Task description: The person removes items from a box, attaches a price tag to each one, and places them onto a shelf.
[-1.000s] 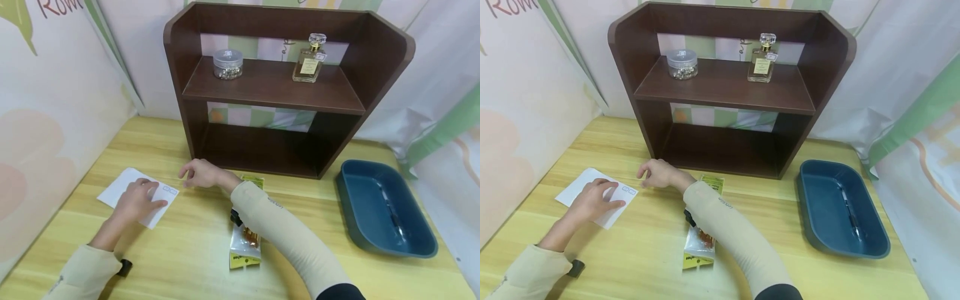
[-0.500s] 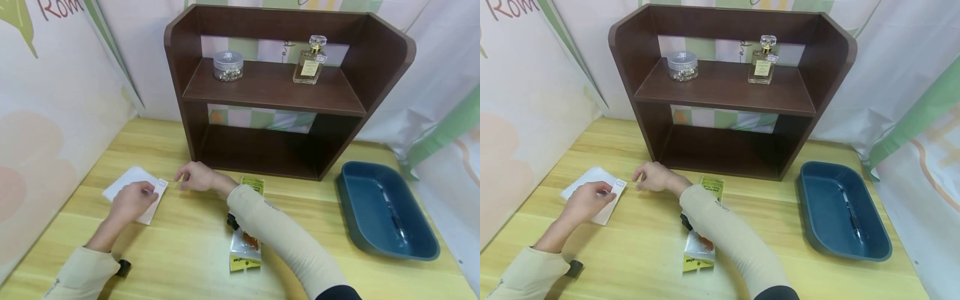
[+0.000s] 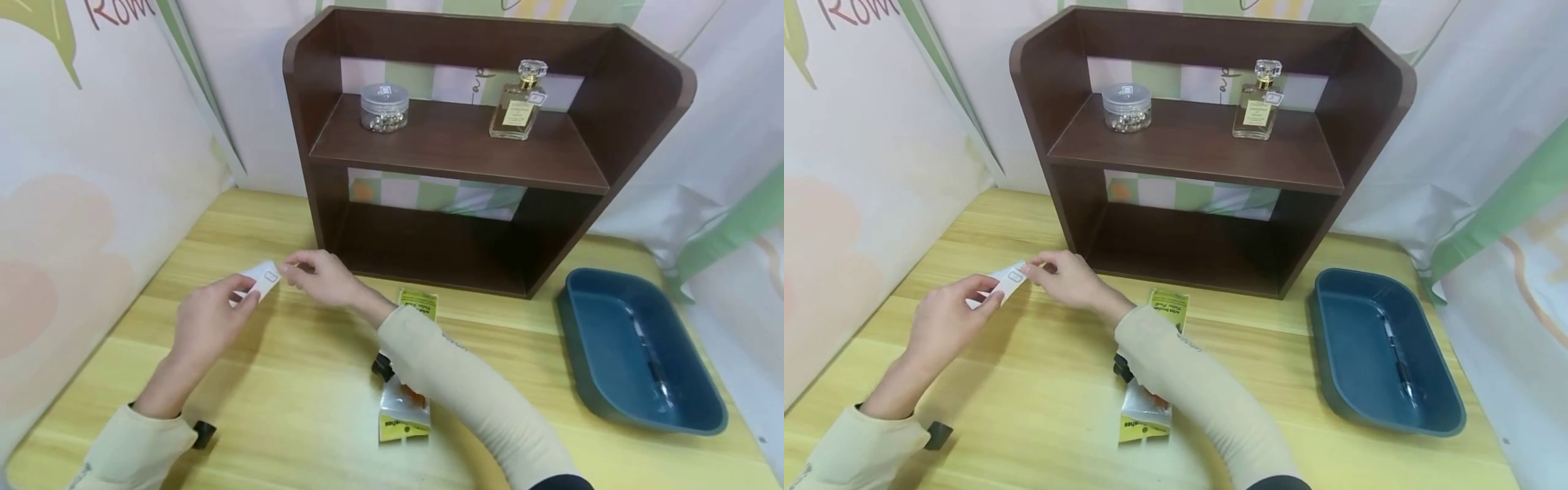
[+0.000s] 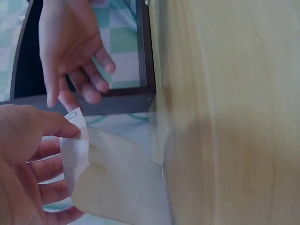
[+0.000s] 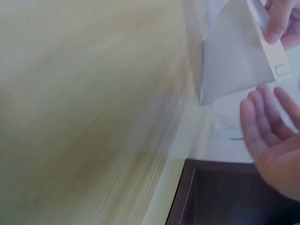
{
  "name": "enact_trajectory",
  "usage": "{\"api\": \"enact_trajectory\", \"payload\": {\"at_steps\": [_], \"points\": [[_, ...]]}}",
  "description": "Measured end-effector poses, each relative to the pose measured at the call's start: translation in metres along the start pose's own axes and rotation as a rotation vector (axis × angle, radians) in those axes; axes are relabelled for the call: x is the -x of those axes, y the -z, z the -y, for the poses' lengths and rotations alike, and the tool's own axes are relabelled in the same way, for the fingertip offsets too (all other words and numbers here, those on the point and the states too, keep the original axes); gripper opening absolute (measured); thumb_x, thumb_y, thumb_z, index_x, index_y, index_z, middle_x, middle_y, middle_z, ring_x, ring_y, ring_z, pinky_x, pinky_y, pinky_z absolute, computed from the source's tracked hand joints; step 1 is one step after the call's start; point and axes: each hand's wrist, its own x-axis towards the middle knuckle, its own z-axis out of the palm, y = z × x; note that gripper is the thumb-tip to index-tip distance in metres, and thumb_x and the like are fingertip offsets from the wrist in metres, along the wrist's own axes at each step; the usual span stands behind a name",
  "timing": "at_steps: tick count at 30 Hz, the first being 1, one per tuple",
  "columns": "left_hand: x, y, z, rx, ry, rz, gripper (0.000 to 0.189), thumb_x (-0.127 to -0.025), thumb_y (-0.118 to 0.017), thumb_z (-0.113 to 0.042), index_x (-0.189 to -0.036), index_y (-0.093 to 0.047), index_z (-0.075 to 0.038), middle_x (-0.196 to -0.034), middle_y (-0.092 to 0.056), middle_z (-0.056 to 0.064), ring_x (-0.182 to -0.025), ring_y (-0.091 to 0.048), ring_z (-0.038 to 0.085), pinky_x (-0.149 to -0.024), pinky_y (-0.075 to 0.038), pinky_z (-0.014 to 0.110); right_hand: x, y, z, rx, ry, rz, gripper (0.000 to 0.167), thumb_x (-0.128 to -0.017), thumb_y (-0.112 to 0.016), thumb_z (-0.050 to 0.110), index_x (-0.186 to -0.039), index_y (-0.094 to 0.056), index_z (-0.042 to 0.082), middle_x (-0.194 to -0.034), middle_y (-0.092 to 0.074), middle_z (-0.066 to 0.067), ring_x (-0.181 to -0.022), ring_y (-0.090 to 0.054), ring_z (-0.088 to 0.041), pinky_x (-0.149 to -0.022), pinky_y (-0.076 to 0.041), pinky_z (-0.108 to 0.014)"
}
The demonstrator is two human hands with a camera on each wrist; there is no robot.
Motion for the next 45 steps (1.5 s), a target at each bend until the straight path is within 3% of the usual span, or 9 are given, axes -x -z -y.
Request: {"api": "enact_trajectory", "payload": {"at_steps": [5,8,10,14,18,25,35,40,45], "points": [[0.004,-0.004,-0.007,-0.082,-0.205,-0.115,0.02,-0.081,-0.08,-0.007,-0.098,-0.074,-0.002,-0.085,-0.074,0.018,-0.06,-0.067,0.031,-0.046,-0.05,0.04,0.0,-0.002,0.008,-0.243,-0.142,-0.007,0.038,-0.105,-0.054,0.036,-0.119,-0.069,0.003,-0.096,-0.072,-0.008,-0.096,-0.069,-0.029,-0.085,-0.058,-0.046],[0.006,-0.007,-0.01,-0.122,-0.306,-0.149,0.027,-0.074,-0.086,-0.004,-0.097,-0.073,-0.003,-0.092,-0.074,0.017,-0.068,-0.069,0.035,-0.061,-0.056,0.05,-0.001,-0.002,0.011,-0.398,-0.199,-0.011,0.028,-0.102,-0.062,0.02,-0.121,-0.067,0.001,-0.099,-0.073,-0.008,-0.093,-0.07,-0.023,-0.088,-0.057,-0.047],[0.007,-0.008,-0.012,-0.121,-0.322,-0.153,0.031,-0.072,-0.089,-0.006,-0.098,-0.073,-0.004,-0.101,-0.073,0.017,-0.08,-0.07,0.038,-0.074,-0.055,0.056,-0.002,-0.001,0.012,-0.459,-0.214,-0.022,0.024,-0.097,-0.066,0.008,-0.12,-0.067,0.0,-0.1,-0.074,-0.01,-0.089,-0.071,-0.021,-0.088,-0.057,-0.044],[0.007,-0.01,-0.014,-0.049,-0.283,-0.171,0.036,-0.072,-0.091,-0.011,-0.102,-0.072,-0.003,-0.113,-0.069,0.02,-0.097,-0.067,0.043,-0.081,-0.052,0.06,-0.002,-0.001,0.01,-0.503,-0.208,-0.042,0.027,-0.093,-0.067,-0.003,-0.119,-0.068,0.002,-0.099,-0.075,-0.012,-0.087,-0.072,-0.023,-0.088,-0.058,-0.042],[0.003,-0.012,-0.014,0.03,-0.264,-0.195,0.044,-0.074,-0.09,-0.011,-0.11,-0.068,0.001,-0.117,-0.067,0.024,-0.102,-0.065,0.045,-0.083,-0.051,0.061,-0.002,0.001,0.008,-0.531,-0.172,-0.027,0.03,-0.093,-0.066,-0.003,-0.123,-0.067,0.003,-0.101,-0.075,-0.014,-0.09,-0.072,-0.024,-0.09,-0.057,-0.044],[0.002,-0.015,-0.014,0.133,-0.239,-0.226,0.047,-0.072,-0.09,-0.004,-0.113,-0.068,0.004,-0.099,-0.073,0.02,-0.091,-0.069,0.04,-0.09,-0.049,0.06,0.001,0.005,0.008,-0.535,-0.045,0.017,0.034,-0.096,-0.061,-0.007,-0.129,-0.062,0.0,-0.106,-0.072,-0.02,-0.094,-0.071,-0.024,-0.087,-0.058,-0.041],[-0.001,-0.019,-0.011,0.286,-0.187,-0.152,0.046,-0.078,-0.086,-0.001,-0.12,-0.067,0.001,-0.12,-0.067,0.022,-0.108,-0.063,0.043,-0.095,-0.045,0.063,0.003,0.011,0.007,-0.454,0.048,0.045,0.027,-0.096,-0.06,-0.007,-0.122,-0.065,-0.003,-0.105,-0.073,-0.014,-0.093,-0.067,-0.016,-0.077,-0.057,-0.029],[-0.001,-0.022,-0.011,0.38,-0.168,-0.126,0.039,-0.082,-0.08,0.002,-0.119,-0.066,0.004,-0.111,-0.071,0.022,-0.102,-0.067,0.043,-0.106,-0.031,0.07,0.004,0.014,0.008,-0.444,0.052,0.056,0.027,-0.097,-0.059,-0.006,-0.123,-0.065,-0.003,-0.103,-0.073,-0.014,-0.089,-0.067,-0.017,-0.077,-0.058,-0.032],[0.001,-0.024,-0.012,0.421,-0.154,-0.155,0.034,-0.083,-0.079,0.005,-0.115,-0.069,0.005,-0.102,-0.073,0.022,-0.094,-0.07,0.041,-0.108,-0.03,0.069,0.006,0.015,0.008,-0.366,0.126,0.034,0.024,-0.096,-0.059,-0.008,-0.119,-0.066,-0.007,-0.1,-0.072,-0.016,-0.086,-0.066,-0.013,-0.077,-0.058,-0.04]]}}
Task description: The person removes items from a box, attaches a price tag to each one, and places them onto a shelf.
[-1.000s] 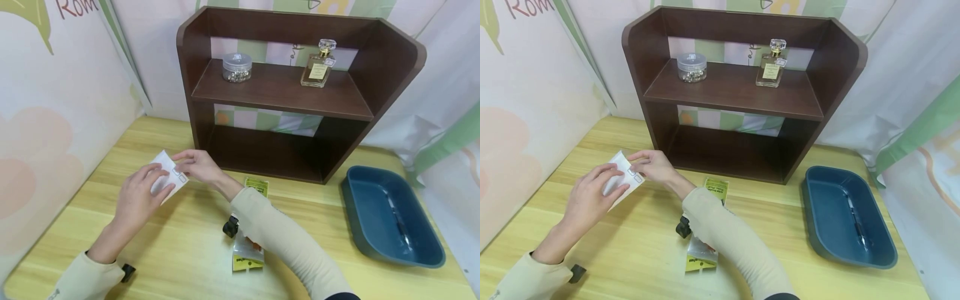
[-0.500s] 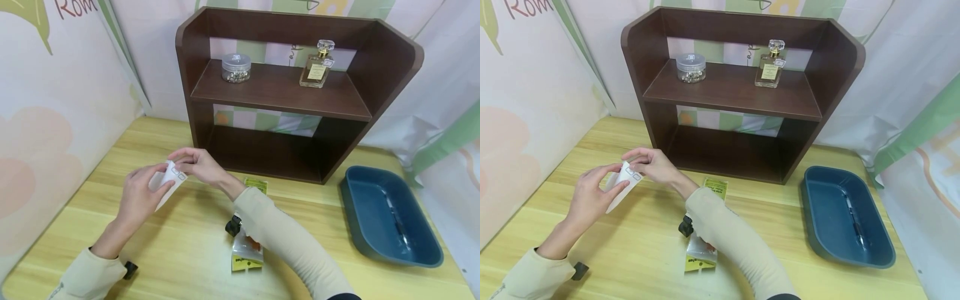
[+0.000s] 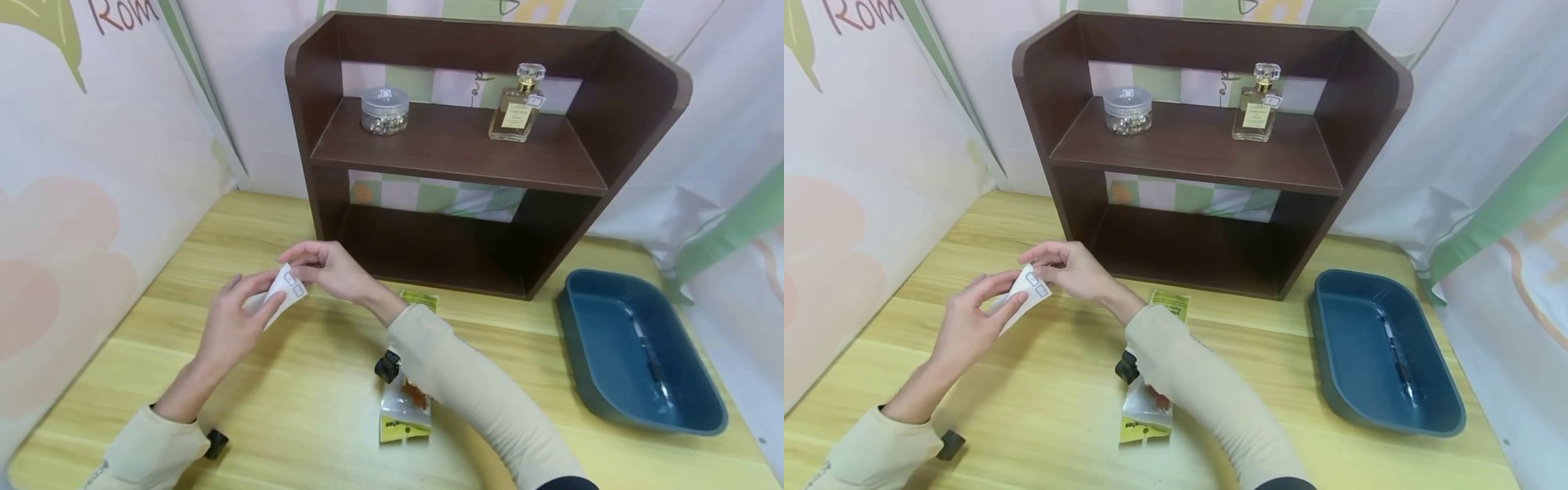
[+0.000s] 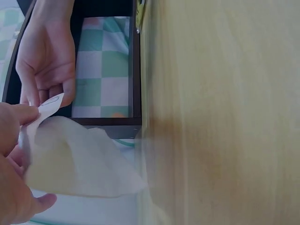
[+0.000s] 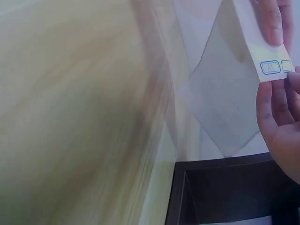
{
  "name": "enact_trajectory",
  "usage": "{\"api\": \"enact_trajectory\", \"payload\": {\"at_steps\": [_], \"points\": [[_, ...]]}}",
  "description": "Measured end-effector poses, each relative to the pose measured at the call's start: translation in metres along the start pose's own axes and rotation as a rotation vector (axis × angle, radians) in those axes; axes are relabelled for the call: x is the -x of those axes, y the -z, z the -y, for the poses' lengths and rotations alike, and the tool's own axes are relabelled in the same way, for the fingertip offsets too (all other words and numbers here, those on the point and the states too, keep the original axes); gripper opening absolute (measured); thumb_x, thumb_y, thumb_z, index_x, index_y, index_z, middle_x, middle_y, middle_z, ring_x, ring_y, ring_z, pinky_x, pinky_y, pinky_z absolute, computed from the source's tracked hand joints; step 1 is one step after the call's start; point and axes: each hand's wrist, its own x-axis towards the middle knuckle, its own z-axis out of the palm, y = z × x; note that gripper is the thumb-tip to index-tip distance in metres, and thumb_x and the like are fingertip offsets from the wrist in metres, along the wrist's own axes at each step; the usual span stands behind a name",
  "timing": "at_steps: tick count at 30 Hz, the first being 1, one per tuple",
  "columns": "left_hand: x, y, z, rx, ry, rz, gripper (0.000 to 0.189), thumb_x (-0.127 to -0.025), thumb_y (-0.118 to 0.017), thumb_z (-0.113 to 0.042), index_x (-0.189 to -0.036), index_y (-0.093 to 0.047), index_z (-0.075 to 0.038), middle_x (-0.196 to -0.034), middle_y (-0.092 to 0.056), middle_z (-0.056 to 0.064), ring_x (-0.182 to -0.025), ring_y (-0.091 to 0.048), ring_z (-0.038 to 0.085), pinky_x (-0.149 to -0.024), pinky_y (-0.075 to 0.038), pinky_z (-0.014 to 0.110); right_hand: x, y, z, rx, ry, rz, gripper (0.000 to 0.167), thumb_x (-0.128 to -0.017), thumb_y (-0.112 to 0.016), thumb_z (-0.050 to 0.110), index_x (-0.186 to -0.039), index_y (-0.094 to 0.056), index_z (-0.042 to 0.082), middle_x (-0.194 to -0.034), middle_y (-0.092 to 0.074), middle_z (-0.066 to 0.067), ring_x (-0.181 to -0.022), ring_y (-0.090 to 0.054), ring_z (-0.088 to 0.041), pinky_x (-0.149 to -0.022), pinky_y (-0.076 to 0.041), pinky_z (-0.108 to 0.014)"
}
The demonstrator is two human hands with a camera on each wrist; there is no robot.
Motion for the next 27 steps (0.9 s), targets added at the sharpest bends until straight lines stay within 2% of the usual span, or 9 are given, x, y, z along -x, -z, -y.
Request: {"api": "enact_trajectory", "payload": {"at_steps": [8,15,18,27], "points": [[0.0,0.001,-0.002,-0.049,-0.011,-0.037,0.029,-0.084,-0.078,0.003,-0.112,-0.072,0.006,-0.101,-0.073,0.022,-0.088,-0.072,0.041,-0.11,-0.031,0.064,0.001,0.003,0.006,0.247,0.091,0.006,0.018,-0.096,-0.065,-0.002,-0.111,-0.073,-0.001,-0.093,-0.074,-0.006,-0.078,-0.063,-0.023,-0.066,-0.05,-0.024],[0.0,0.002,-0.001,-0.081,-0.025,-0.043,0.027,-0.083,-0.079,0.003,-0.109,-0.073,0.006,-0.097,-0.073,0.023,-0.083,-0.072,0.043,-0.11,-0.031,0.065,-0.001,0.002,0.013,0.456,0.123,0.09,0.019,-0.095,-0.067,0.001,-0.113,-0.074,0.005,-0.092,-0.073,-0.002,-0.079,-0.065,-0.01,-0.07,-0.056,-0.026],[0.0,0.002,0.0,-0.091,-0.037,-0.048,0.026,-0.082,-0.08,0.002,-0.107,-0.073,0.006,-0.095,-0.073,0.023,-0.081,-0.072,0.042,-0.11,-0.032,0.065,-0.001,0.002,0.013,0.483,0.126,0.098,0.019,-0.096,-0.067,0.002,-0.112,-0.074,0.005,-0.093,-0.073,-0.002,-0.079,-0.065,-0.01,-0.071,-0.056,-0.027],[0.002,0.002,0.001,-0.115,-0.063,-0.052,0.026,-0.08,-0.082,0.003,-0.104,-0.074,0.007,-0.091,-0.074,0.022,-0.076,-0.072,0.041,-0.108,-0.033,0.067,0.001,0.001,0.012,0.476,0.136,0.105,0.015,-0.095,-0.068,0.002,-0.107,-0.075,0.007,-0.095,-0.074,-0.001,-0.078,-0.064,-0.011,-0.072,-0.056,-0.031]]}}
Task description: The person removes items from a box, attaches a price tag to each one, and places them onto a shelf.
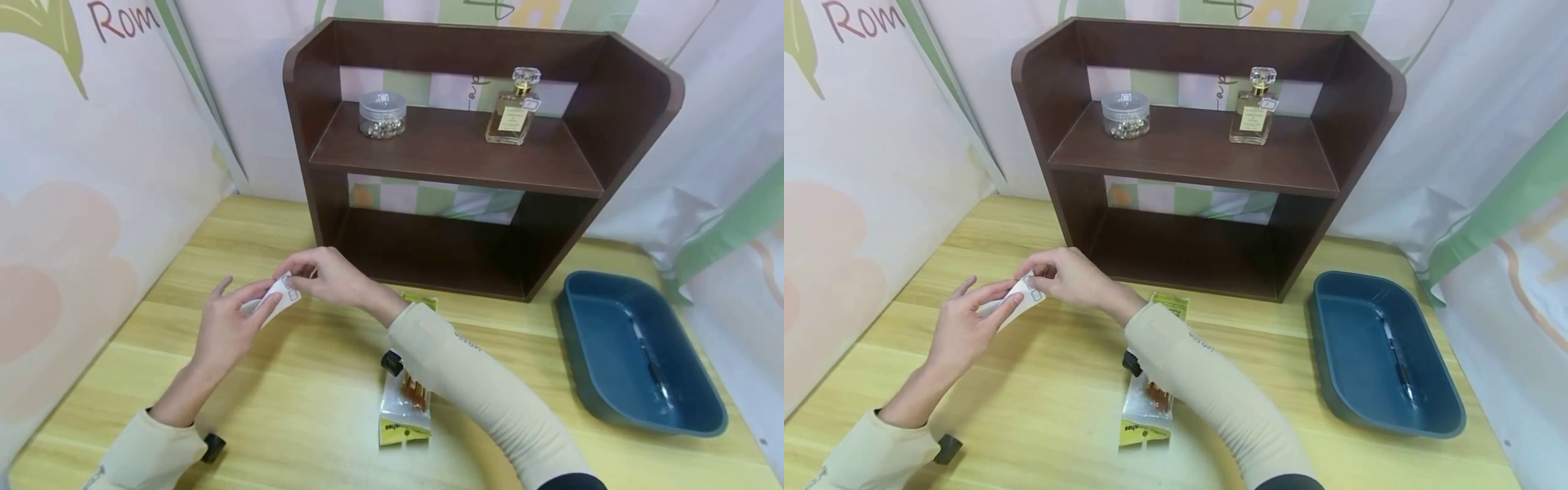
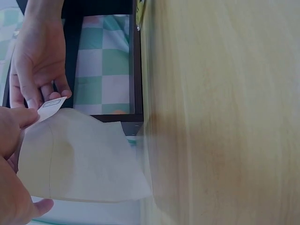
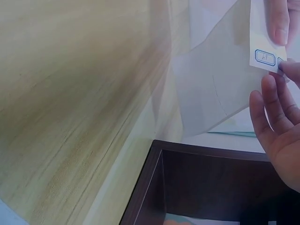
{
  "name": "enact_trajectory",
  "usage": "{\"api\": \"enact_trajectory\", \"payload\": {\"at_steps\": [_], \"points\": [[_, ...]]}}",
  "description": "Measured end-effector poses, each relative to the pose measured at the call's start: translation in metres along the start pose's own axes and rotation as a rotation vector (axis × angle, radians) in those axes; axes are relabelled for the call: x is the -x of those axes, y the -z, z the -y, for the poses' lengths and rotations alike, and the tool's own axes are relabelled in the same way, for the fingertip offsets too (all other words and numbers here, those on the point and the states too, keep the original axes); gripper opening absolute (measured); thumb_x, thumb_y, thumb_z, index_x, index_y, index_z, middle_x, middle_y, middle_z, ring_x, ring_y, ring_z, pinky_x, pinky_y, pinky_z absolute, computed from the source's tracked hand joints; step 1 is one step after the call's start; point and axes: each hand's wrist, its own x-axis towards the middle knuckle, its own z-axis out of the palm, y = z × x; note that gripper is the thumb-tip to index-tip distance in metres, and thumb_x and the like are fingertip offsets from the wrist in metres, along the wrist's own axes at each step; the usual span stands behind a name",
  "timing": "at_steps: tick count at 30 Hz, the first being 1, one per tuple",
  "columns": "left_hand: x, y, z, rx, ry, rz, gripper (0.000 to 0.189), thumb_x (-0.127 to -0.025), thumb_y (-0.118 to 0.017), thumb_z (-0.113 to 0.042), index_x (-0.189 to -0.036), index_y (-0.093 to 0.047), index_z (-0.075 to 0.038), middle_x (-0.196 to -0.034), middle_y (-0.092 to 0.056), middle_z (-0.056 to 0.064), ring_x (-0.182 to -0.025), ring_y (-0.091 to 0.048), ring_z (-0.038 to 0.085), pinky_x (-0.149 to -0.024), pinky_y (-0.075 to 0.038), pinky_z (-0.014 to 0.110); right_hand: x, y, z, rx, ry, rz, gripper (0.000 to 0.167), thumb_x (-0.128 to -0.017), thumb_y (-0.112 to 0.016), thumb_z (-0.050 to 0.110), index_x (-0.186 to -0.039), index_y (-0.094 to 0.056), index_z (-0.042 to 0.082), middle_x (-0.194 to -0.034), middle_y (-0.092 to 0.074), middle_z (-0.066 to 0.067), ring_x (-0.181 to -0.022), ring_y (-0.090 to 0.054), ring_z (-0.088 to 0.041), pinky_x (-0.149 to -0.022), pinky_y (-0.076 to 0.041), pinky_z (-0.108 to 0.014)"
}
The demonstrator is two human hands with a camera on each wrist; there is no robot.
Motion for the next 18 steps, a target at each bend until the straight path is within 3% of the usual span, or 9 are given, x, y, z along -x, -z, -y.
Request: {"api": "enact_trajectory", "payload": {"at_steps": [10,18], "points": [[-0.0002,-0.003,-0.0007,0.026,0.034,0.019,0.023,-0.082,-0.08,0.002,-0.105,-0.075,0.004,-0.092,-0.074,0.02,-0.078,-0.073,0.04,-0.109,-0.031,0.066,0.0021,-0.0016,-0.0019,0.084,0.067,-0.092,0.006,-0.09,-0.074,0.001,-0.092,-0.074,0.007,-0.088,-0.068,0.0,-0.082,-0.059,-0.01,-0.072,-0.052,-0.019],[-0.0001,-0.0031,0.0014,0.053,0.074,0.028,0.019,-0.085,-0.078,0.001,-0.104,-0.075,0.003,-0.094,-0.074,0.02,-0.081,-0.072,0.042,-0.109,-0.03,0.068,0.0053,0.0043,0.0008,0.266,0.105,-0.039,0.005,-0.093,-0.073,0.009,-0.093,-0.073,0.014,-0.096,-0.064,0.003,-0.084,-0.056,-0.009,-0.071,-0.049,-0.017]]}}
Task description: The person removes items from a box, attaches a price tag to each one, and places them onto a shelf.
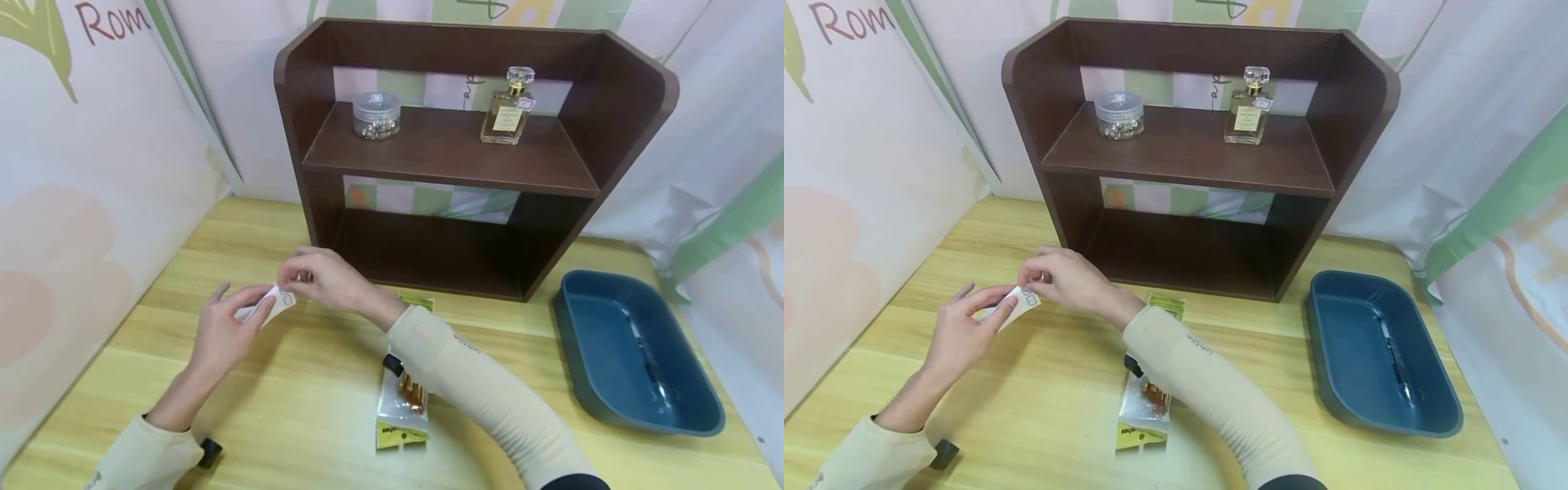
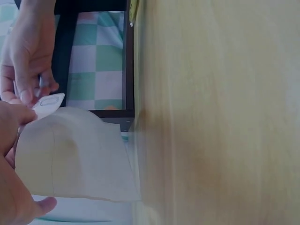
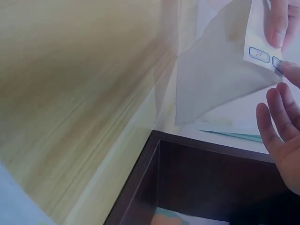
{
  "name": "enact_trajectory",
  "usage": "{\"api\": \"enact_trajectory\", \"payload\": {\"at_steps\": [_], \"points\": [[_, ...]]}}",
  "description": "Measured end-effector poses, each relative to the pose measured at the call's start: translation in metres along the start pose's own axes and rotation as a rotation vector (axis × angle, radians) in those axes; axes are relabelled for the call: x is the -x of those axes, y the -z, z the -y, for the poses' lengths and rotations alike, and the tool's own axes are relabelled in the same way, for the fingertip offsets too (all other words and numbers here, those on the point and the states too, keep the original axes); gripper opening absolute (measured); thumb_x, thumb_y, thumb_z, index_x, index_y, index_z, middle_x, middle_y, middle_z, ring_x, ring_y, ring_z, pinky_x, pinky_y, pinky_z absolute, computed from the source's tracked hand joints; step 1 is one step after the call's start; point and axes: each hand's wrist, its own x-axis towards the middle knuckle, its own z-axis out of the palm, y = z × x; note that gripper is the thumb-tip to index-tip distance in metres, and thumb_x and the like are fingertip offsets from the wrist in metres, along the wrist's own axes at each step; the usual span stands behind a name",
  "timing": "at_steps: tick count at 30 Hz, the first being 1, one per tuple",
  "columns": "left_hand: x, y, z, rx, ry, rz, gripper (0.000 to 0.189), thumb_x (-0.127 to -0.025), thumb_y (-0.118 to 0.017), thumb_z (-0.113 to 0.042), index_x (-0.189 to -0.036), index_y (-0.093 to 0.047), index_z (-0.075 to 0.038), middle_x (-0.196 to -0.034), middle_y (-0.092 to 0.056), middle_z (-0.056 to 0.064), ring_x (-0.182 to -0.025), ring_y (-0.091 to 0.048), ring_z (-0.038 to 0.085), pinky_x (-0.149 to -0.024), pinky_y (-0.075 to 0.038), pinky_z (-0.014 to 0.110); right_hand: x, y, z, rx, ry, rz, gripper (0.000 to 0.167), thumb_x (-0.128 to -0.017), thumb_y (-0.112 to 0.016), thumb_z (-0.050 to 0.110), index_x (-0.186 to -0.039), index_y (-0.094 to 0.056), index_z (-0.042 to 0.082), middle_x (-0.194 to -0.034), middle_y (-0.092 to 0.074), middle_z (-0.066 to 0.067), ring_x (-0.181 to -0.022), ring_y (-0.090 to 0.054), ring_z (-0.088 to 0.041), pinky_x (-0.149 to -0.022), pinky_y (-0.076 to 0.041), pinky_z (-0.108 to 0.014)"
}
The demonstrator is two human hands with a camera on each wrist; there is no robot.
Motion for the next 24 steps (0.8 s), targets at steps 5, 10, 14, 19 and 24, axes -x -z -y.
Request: {"api": "enact_trajectory", "payload": {"at_steps": [5,10,14,19,24], "points": [[0.002,0.003,0.003,0.002,0.027,0.007,0.018,-0.087,-0.077,-0.001,-0.104,-0.075,0.004,-0.096,-0.074,0.021,-0.086,-0.071,0.043,-0.108,-0.03,0.069,0.004,0.003,0.002,0.025,0.014,0.044,0.002,-0.095,-0.071,0.011,-0.096,-0.071,0.013,-0.099,-0.062,0.001,-0.086,-0.058,-0.009,-0.073,-0.051,-0.018],[0.005,0.008,0.007,-0.075,0.089,0.044,0.019,-0.09,-0.075,-0.007,-0.105,-0.074,0.003,-0.098,-0.073,0.023,-0.092,-0.07,0.045,-0.107,-0.029,0.071,0.011,0.007,0.003,-0.006,0.005,0.028,0.002,-0.094,-0.072,0.011,-0.094,-0.07,0.012,-0.102,-0.061,0.0,-0.085,-0.059,-0.01,-0.074,-0.052,-0.017],[0.007,0.013,0.01,-0.17,0.141,0.085,0.022,-0.091,-0.074,-0.013,-0.107,-0.074,0.002,-0.099,-0.073,0.022,-0.095,-0.068,0.045,-0.102,-0.035,0.067,0.021,0.012,0.004,-0.027,-0.015,0.005,0.002,-0.095,-0.071,0.012,-0.095,-0.072,0.009,-0.102,-0.062,-0.001,-0.082,-0.06,-0.009,-0.073,-0.052,-0.015],[0.009,0.017,0.017,-0.291,0.147,0.146,0.023,-0.092,-0.073,-0.017,-0.107,-0.074,0.0,-0.093,-0.074,0.019,-0.085,-0.069,0.041,-0.091,-0.041,0.061,0.038,0.016,0.003,-0.069,-0.063,-0.019,0.003,-0.095,-0.071,0.01,-0.092,-0.071,0.009,-0.094,-0.064,0.003,-0.077,-0.059,-0.007,-0.069,-0.053,-0.017],[0.01,0.021,0.025,-0.405,0.191,0.256,0.028,-0.095,-0.07,-0.024,-0.111,-0.073,-0.001,-0.095,-0.074,0.019,-0.088,-0.067,0.044,-0.085,-0.039,0.063,0.056,0.021,0.001,-0.101,-0.111,-0.04,0.005,-0.095,-0.071,0.009,-0.09,-0.07,0.01,-0.085,-0.066,0.005,-0.075,-0.059,-0.006,-0.067,-0.054,-0.022]]}}
